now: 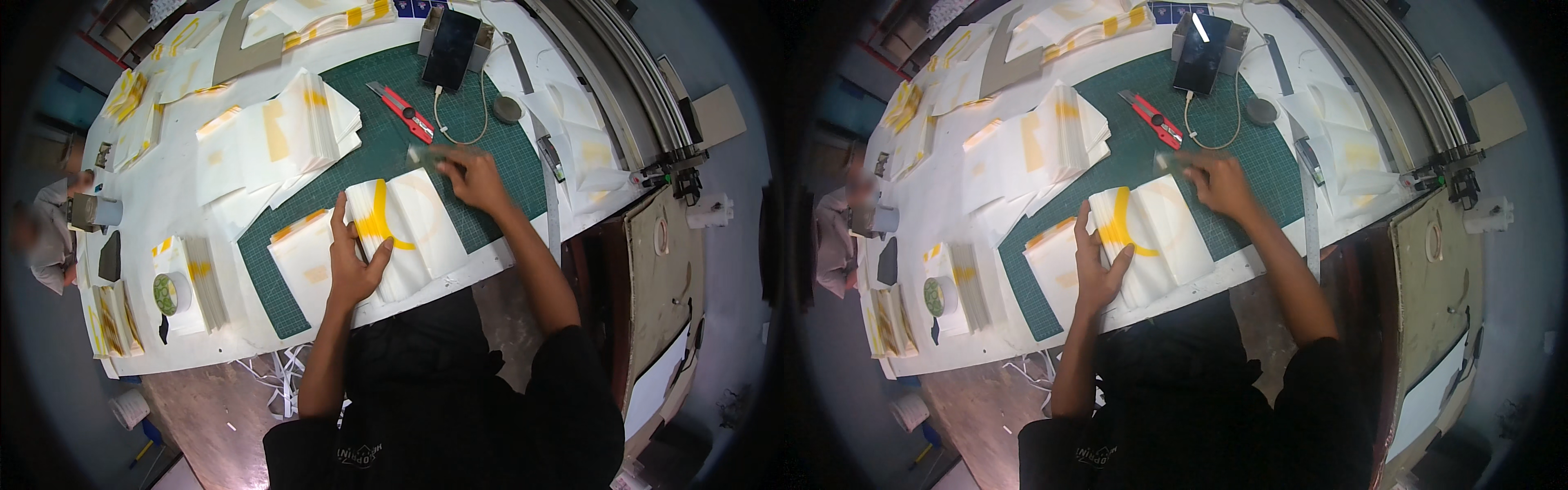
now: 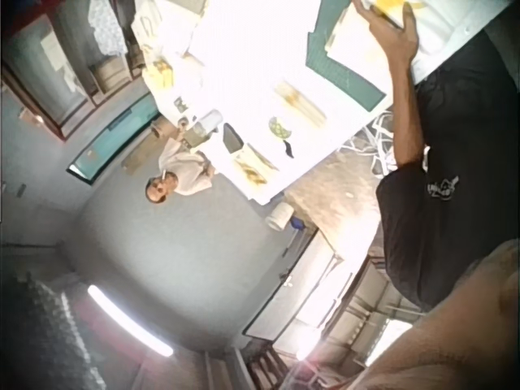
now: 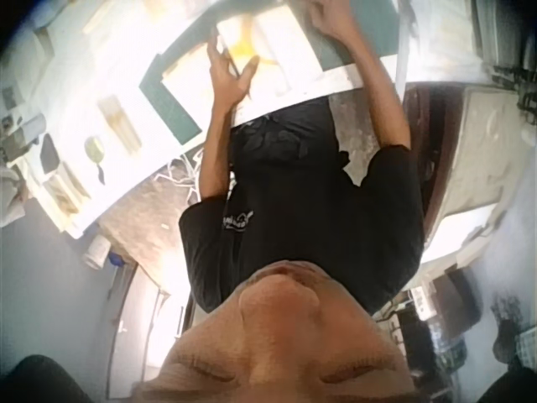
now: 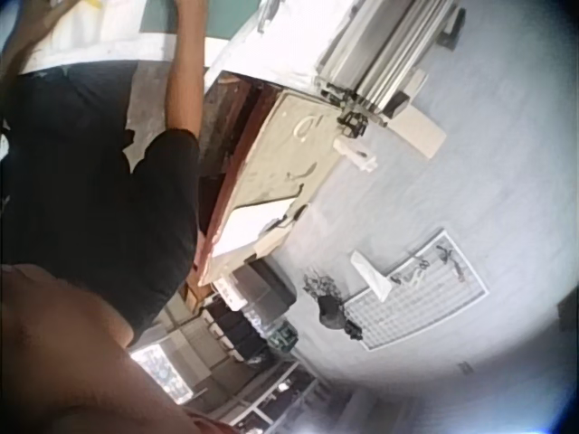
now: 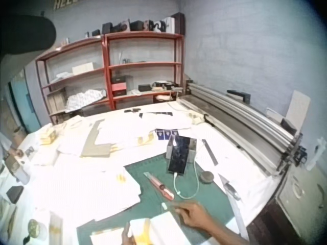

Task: The person assembles books by hand at a workbench. They pick up stacks of white paper sheets, fold them in half, and use a clear plastic scraper to smooth the spine crease. The person then stacks the finished folded units on the table.

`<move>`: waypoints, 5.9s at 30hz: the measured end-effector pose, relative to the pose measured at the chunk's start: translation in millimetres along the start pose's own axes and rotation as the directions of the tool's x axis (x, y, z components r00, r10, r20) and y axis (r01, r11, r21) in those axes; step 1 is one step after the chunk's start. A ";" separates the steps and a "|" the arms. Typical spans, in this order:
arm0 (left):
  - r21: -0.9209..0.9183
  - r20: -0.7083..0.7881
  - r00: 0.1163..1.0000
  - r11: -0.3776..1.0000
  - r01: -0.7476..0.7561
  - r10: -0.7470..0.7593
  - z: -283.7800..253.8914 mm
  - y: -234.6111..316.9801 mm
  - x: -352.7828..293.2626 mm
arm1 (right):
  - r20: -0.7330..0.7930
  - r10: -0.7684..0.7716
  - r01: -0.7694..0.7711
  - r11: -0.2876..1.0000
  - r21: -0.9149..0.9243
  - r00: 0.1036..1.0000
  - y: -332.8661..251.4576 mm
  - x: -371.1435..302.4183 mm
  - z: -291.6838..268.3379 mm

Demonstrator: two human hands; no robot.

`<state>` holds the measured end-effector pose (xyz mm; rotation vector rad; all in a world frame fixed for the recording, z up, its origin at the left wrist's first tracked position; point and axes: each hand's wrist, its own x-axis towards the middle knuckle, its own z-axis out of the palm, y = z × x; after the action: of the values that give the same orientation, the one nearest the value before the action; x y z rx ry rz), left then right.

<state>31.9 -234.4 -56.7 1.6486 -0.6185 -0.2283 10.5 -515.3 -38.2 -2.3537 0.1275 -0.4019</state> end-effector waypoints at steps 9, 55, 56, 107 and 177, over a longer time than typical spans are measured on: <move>0.013 -0.022 0.999 0.999 0.042 -0.041 2.0 0.0 1.0 | 0.101 -0.457 0.467 0.856 -0.223 0.884 -0.8 -57.6 -11.4; 0.024 0.018 0.998 0.998 0.064 -0.064 3.9 6.8 1.1 | 0.386 0.529 -0.639 0.725 0.258 0.756 -21.6 -30.2 5.1; 0.063 0.009 0.999 0.997 0.053 -0.054 1.5 7.2 0.8 | 0.392 0.530 -0.649 0.700 0.298 0.752 -18.4 -14.6 11.0; 0.058 -0.016 0.998 0.997 0.057 -0.056 2.9 7.8 -1.0 | -0.052 0.188 -0.180 0.976 0.124 0.981 -26.9 -42.0 -20.8; 0.074 0.048 0.998 0.996 0.041 -0.045 3.6 -1.4 -0.3 | 0.359 0.355 -0.499 0.707 0.501 0.863 -68.2 -76.2 7.8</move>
<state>30.3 -237.3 -58.8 1.7325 -0.6360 -0.2818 -60.7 -444.9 -15.7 -1.6654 0.3806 0.0812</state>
